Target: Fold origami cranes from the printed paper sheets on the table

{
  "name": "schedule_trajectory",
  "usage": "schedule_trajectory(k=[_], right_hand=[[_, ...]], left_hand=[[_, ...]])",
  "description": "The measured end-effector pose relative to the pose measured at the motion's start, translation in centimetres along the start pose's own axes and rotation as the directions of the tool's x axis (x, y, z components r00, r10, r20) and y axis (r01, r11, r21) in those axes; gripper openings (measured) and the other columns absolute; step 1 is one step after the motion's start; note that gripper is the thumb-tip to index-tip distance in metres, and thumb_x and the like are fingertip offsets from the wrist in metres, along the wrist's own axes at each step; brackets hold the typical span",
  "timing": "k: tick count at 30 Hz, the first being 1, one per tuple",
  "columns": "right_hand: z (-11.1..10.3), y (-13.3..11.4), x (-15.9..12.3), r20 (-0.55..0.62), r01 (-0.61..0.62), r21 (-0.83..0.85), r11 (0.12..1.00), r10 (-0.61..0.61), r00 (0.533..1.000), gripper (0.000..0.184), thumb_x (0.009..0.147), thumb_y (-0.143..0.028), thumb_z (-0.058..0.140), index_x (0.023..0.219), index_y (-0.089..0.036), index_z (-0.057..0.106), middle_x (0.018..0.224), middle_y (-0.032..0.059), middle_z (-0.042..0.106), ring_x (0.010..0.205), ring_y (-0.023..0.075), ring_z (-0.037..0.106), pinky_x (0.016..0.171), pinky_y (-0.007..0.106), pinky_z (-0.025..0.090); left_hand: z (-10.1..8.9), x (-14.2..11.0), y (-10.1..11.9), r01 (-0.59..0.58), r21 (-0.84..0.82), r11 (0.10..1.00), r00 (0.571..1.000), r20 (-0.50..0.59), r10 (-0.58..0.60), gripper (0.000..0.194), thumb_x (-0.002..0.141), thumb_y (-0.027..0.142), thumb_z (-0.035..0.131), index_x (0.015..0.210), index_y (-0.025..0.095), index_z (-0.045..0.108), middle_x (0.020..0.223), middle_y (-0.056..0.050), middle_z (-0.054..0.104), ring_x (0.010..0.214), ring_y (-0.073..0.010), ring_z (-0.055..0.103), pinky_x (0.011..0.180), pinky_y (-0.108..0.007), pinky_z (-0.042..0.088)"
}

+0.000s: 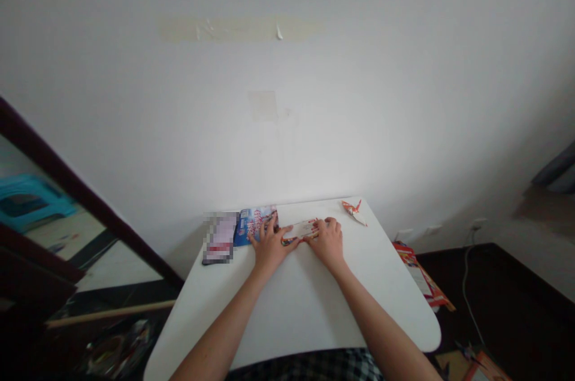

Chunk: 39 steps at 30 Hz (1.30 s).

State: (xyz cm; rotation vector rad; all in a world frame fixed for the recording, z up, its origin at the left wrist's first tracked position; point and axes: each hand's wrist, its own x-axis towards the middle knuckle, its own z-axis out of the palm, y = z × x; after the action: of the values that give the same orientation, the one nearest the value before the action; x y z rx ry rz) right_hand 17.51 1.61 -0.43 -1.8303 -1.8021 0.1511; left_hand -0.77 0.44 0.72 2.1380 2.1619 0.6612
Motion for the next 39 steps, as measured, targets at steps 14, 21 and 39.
schedule_trajectory(k=[14,21,39], right_hand=[[0.0,1.9,1.5,0.169,0.027,0.072,0.997,-0.039,0.985,0.039,0.089,-0.024,0.059,0.125,-0.034,0.069,0.143,0.0054,0.054,0.134,0.0262,0.045,0.110,0.044,0.035],[-0.3,3.1,2.2,0.221,0.063,0.048,0.997,-0.072,0.973,0.043,0.090,-0.018,0.054,0.125,-0.041,0.069,0.144,0.0024,0.054,0.133,0.0246,0.046,0.108,0.045,0.036],[-0.8,3.7,2.4,0.240,0.106,0.033,0.994,-0.111,0.964,0.054,0.089,-0.007,0.045,0.121,-0.043,0.071,0.142,-0.0001,0.057,0.134,0.0254,0.044,0.108,0.045,0.037]], left_hand=[[-0.1,-0.2,-0.1,0.018,0.002,1.000,1.000,-0.004,-0.018,0.050,0.076,0.069,0.067,0.121,0.047,0.070,0.163,-0.004,0.034,0.147,-0.0417,0.029,0.112,-0.080,0.012],[-0.1,-0.1,-0.2,0.020,-0.004,1.000,1.000,0.016,-0.019,0.049,0.077,0.067,0.067,0.121,0.047,0.070,0.164,-0.004,0.034,0.147,-0.0422,0.028,0.111,-0.080,0.011],[-0.1,-0.4,-0.1,-0.014,0.012,1.000,1.000,0.012,0.014,0.048,0.081,0.065,0.063,0.126,0.047,0.067,0.161,-0.006,0.038,0.147,-0.0406,0.029,0.112,-0.079,0.011]])
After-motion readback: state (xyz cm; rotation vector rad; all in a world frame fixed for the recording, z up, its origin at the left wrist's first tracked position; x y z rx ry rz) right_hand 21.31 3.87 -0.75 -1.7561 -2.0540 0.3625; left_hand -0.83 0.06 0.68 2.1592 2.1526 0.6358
